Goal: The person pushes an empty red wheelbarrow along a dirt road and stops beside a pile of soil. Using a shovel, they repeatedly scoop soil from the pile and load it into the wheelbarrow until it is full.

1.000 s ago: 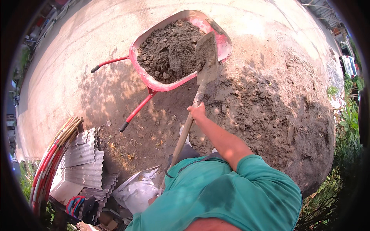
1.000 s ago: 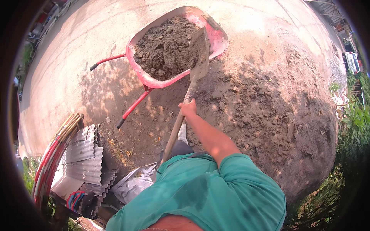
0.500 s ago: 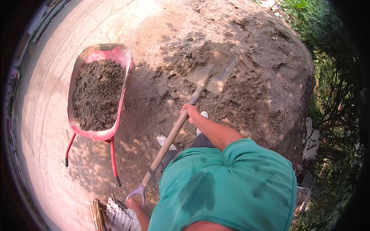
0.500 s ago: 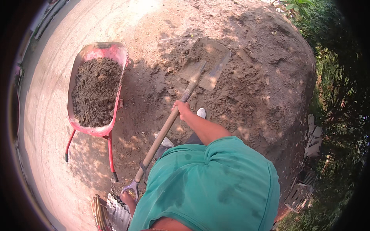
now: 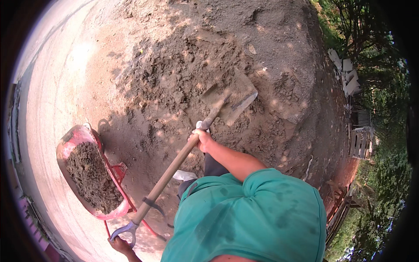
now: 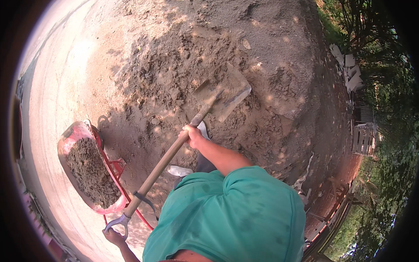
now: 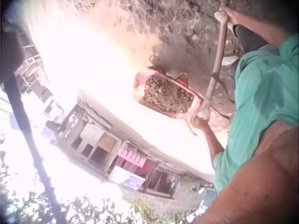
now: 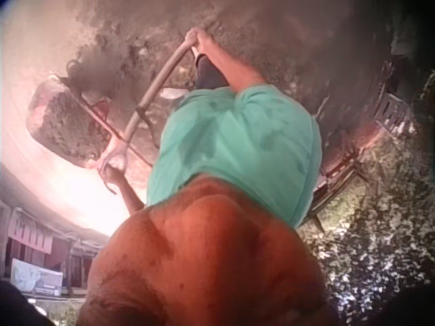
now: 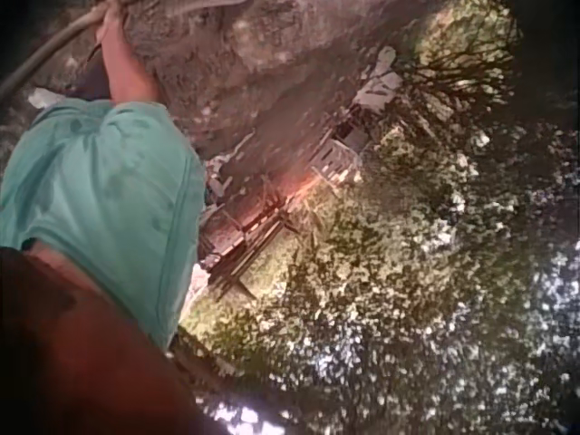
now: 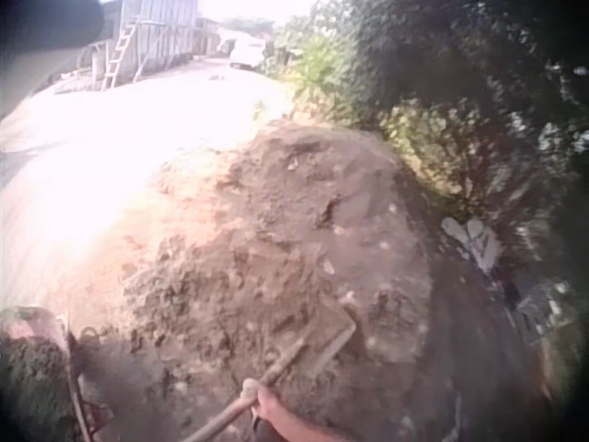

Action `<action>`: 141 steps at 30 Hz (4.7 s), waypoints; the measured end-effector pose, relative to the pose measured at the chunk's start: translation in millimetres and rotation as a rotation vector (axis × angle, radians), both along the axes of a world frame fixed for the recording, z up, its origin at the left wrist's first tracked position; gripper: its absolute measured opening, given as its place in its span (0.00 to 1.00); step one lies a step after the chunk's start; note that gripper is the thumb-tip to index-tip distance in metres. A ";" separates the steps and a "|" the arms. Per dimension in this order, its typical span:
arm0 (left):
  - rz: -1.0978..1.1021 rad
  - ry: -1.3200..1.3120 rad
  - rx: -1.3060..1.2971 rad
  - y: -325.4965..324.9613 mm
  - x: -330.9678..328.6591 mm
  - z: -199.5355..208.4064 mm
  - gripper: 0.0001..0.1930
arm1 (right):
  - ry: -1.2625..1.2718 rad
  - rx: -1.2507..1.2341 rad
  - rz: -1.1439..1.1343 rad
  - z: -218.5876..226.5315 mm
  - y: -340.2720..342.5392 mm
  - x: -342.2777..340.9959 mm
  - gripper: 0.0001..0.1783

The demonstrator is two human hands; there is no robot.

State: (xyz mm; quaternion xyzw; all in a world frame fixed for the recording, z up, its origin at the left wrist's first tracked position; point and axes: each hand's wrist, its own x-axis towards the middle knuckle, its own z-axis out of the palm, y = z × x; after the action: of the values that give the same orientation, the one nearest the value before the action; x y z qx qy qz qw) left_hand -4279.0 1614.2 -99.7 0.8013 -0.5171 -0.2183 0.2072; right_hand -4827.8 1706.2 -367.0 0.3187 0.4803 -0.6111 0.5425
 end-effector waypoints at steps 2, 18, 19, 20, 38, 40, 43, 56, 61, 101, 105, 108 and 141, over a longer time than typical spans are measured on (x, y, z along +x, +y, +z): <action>-0.088 0.261 0.056 -18.8 -147.1 -16.4 0.06 | 0.250 0.050 -0.229 -14.5 7.0 -96.8 0.12; -0.195 0.849 0.334 34.0 -315.2 -159.5 0.06 | 0.398 0.178 -0.464 25.9 76.2 -246.1 0.07; -0.173 0.819 0.325 35.4 -292.0 -163.9 0.06 | 0.376 0.192 -0.444 18.7 76.2 -221.2 0.07; -0.147 0.759 0.316 38.4 -258.1 -174.8 0.06 | 0.350 0.201 -0.415 11.6 71.4 -192.7 0.07; 0.232 0.031 0.402 331.0 56.7 -190.7 0.07 | 0.430 0.378 0.615 -4.1 -30.9 164.3 0.19; 0.362 0.201 0.348 359.4 47.0 -203.7 0.05 | 0.463 0.293 0.683 1.8 -58.9 187.4 0.21; 0.835 0.419 0.215 407.8 28.8 -180.2 0.04 | 0.480 0.158 0.956 23.0 -90.7 272.2 0.24; 0.487 0.689 0.661 544.5 -37.2 -244.1 0.17 | 1.080 -0.216 1.552 62.8 -94.7 423.2 0.38; 0.489 0.735 0.675 528.8 -18.1 -238.8 0.18 | 1.014 -0.293 1.524 103.1 -101.5 419.8 0.39; -0.256 0.817 0.469 61.3 -419.0 -131.2 0.09 | 0.545 0.091 -0.493 46.6 68.3 -329.2 0.11; -0.305 0.783 0.474 58.3 -431.2 -140.7 0.09 | 0.474 0.002 -0.420 44.0 73.5 -348.1 0.11; -0.326 0.758 0.458 49.0 -416.0 -154.1 0.09 | 0.479 -0.024 -0.421 29.9 67.2 -335.8 0.09; 1.108 0.725 0.350 430.9 -28.1 -194.1 0.07 | 0.426 -0.070 1.150 30.9 -118.1 399.3 0.18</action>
State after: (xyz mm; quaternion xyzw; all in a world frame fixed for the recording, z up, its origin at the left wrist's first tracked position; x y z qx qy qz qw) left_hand -4307.0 2045.1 -293.8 0.8458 0.1144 -0.4147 0.3156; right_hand -4428.5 1588.1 -336.1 -0.1387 0.6527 -0.2860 0.6877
